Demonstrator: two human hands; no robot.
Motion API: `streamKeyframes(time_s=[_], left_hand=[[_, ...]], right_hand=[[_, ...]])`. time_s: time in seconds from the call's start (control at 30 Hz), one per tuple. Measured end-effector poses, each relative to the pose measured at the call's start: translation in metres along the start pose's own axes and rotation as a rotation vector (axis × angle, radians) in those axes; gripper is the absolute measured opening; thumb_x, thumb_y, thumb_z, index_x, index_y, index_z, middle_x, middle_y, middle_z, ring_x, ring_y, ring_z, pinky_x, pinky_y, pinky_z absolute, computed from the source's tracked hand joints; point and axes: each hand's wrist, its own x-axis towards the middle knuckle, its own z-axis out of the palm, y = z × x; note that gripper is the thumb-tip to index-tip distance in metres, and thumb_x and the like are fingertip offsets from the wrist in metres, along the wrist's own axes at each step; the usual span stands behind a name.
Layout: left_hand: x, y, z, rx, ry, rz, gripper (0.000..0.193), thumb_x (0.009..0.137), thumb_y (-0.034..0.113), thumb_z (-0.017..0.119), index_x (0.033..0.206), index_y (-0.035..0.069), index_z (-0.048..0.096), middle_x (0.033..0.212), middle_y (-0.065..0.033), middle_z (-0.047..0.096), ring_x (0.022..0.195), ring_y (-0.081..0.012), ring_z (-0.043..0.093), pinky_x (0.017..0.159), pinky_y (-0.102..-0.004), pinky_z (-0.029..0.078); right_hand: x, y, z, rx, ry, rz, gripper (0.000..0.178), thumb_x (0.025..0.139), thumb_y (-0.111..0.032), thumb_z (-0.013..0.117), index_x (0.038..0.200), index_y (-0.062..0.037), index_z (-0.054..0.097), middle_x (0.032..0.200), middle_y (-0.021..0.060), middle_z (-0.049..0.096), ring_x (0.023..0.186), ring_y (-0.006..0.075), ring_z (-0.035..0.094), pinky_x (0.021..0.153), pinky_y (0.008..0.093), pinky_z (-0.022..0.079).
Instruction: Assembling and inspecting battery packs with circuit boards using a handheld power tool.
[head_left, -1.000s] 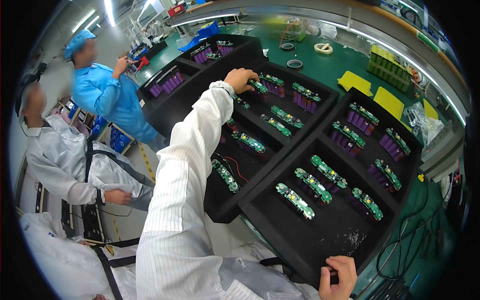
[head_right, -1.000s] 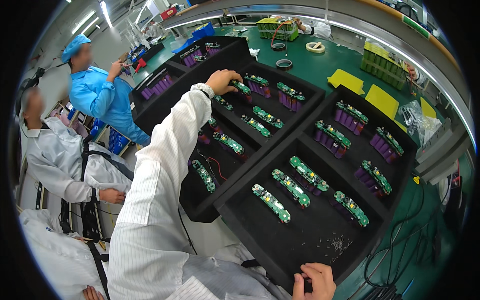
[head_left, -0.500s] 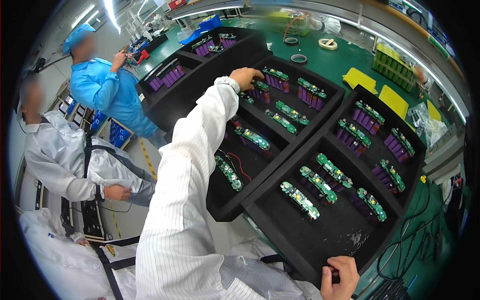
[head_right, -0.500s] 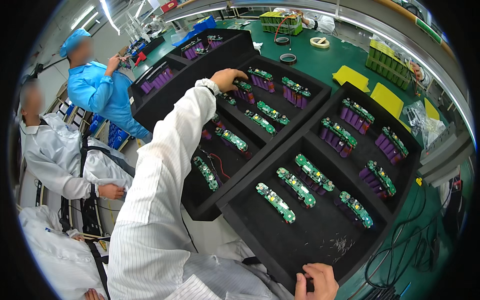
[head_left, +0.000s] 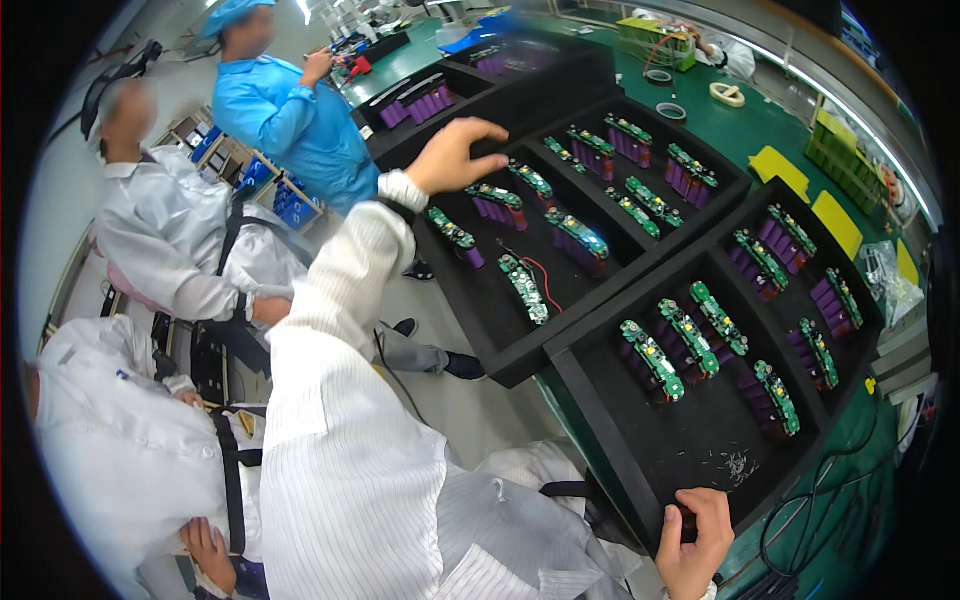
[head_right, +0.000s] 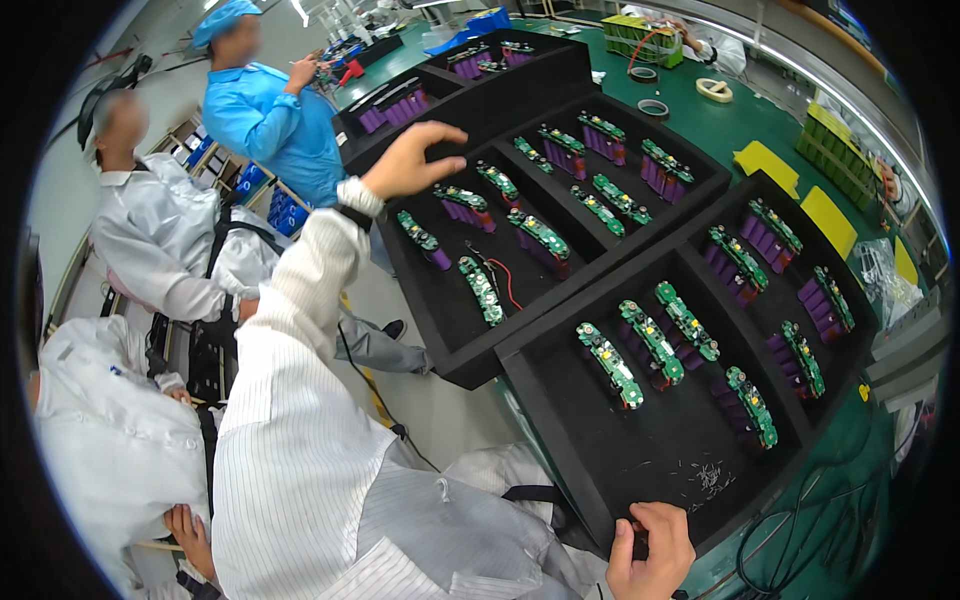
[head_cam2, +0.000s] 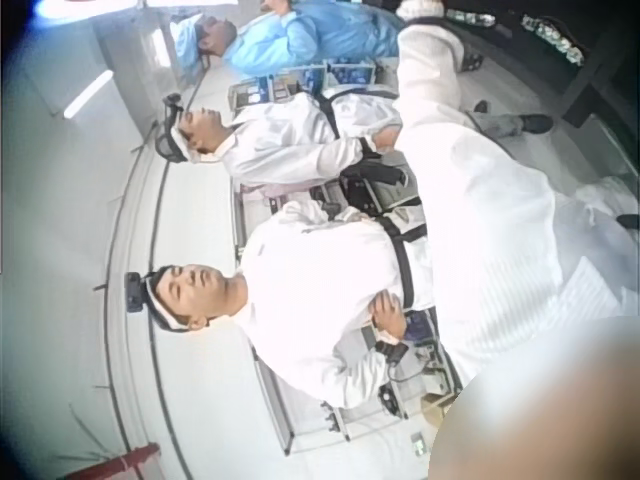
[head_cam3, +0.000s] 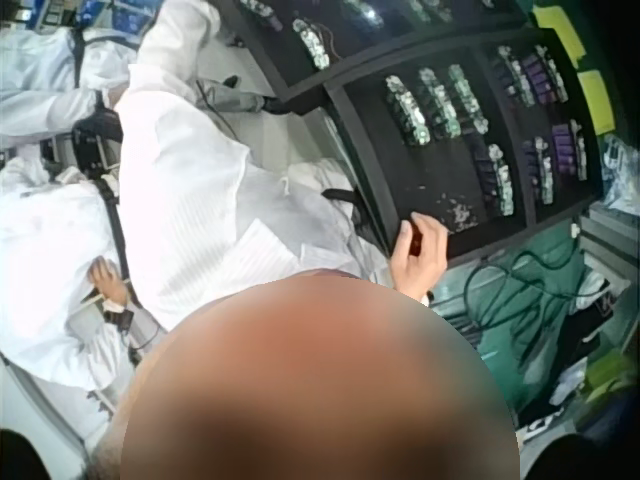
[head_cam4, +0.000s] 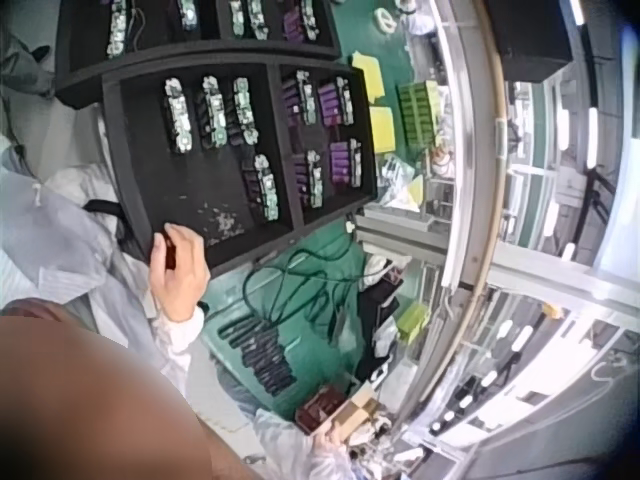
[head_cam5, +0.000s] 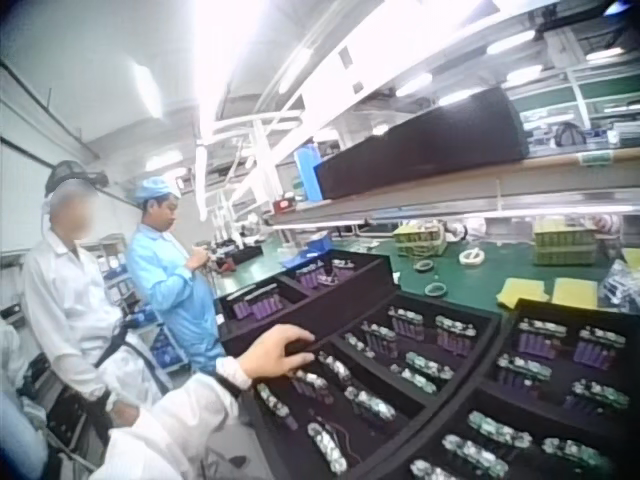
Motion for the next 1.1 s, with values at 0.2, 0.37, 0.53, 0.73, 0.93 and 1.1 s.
streamKeyframes(time_s=[0.2, 0.37, 0.53, 0.73, 0.93, 1.1], left_hand=[[-0.120, 0.046, 0.016, -0.007, 0.273, -0.213, 0.027, 0.081, 0.023, 0.082, 0.101, 0.008, 0.074, 0.102, -0.0119, 0.071, 0.106, -0.0299, 0.065, 0.094, -0.0391, 0.050], [-0.140, 0.053, 0.058, -0.101, 0.588, -0.431, 0.016, 0.083, 0.023, 0.077, 0.088, 0.009, 0.074, 0.096, -0.0111, 0.070, 0.102, -0.0293, 0.063, 0.089, -0.0417, 0.051], [-0.141, 0.065, 0.069, -0.183, 0.528, -0.485, 0.014, 0.084, 0.024, 0.075, 0.086, 0.010, 0.073, 0.088, -0.0102, 0.067, 0.095, -0.0300, 0.062, 0.085, -0.0407, 0.051], [-0.132, 0.056, 0.062, -0.060, 0.557, -0.397, 0.013, 0.085, 0.025, 0.073, 0.083, 0.012, 0.073, 0.086, -0.0057, 0.070, 0.091, -0.0283, 0.062, 0.079, -0.0411, 0.051], [-0.144, 0.045, 0.050, -0.115, 0.510, -0.499, 0.018, 0.088, 0.027, 0.073, 0.088, 0.009, 0.073, 0.081, -0.0076, 0.068, 0.086, -0.0276, 0.063, 0.078, -0.0396, 0.051], [-0.139, 0.052, 0.065, -0.144, 0.536, -0.476, 0.017, 0.089, 0.028, 0.072, 0.089, 0.010, 0.073, 0.084, -0.0072, 0.067, 0.089, -0.0260, 0.062, 0.080, -0.0395, 0.050]], right_hand=[[-0.007, -0.001, 0.004, 0.016, -0.027, -0.038, 0.013, 0.090, -0.004, 0.070, 0.102, 0.0004, 0.069, 0.099, 0.0175, 0.068, 0.088, 0.0354, 0.067, 0.077, 0.0394, 0.055], [-0.020, -0.005, 0.006, -0.136, -0.080, -0.050, 0.013, 0.090, -0.008, 0.071, 0.100, -0.0003, 0.073, 0.095, 0.0181, 0.068, 0.088, 0.0341, 0.068, 0.079, 0.0415, 0.056], [-0.025, -0.008, 0.007, -0.150, 0.005, -0.164, 0.018, 0.093, -0.016, 0.067, 0.098, 0.0003, 0.072, 0.091, 0.0209, 0.070, 0.078, 0.0403, 0.068, 0.070, 0.0434, 0.056], [-0.012, 0.002, 0.007, -0.240, -0.289, 0.085, 0.020, 0.093, -0.015, 0.068, 0.104, 0.0014, 0.073, 0.103, 0.0221, 0.069, 0.096, 0.0360, 0.067, 0.090, 0.0420, 0.053], [-0.020, -0.022, 0.010, -0.224, -0.125, -0.005, 0.021, 0.098, -0.017, 0.062, 0.109, -0.0010, 0.071, 0.100, 0.0200, 0.070, 0.091, 0.0371, 0.069, 0.083, 0.0404, 0.055], [-0.026, -0.025, 0.007, -0.218, -0.115, 0.064, 0.022, 0.098, -0.017, 0.063, 0.110, -0.0009, 0.071, 0.101, 0.0199, 0.070, 0.091, 0.0368, 0.069, 0.083, 0.0401, 0.055]])
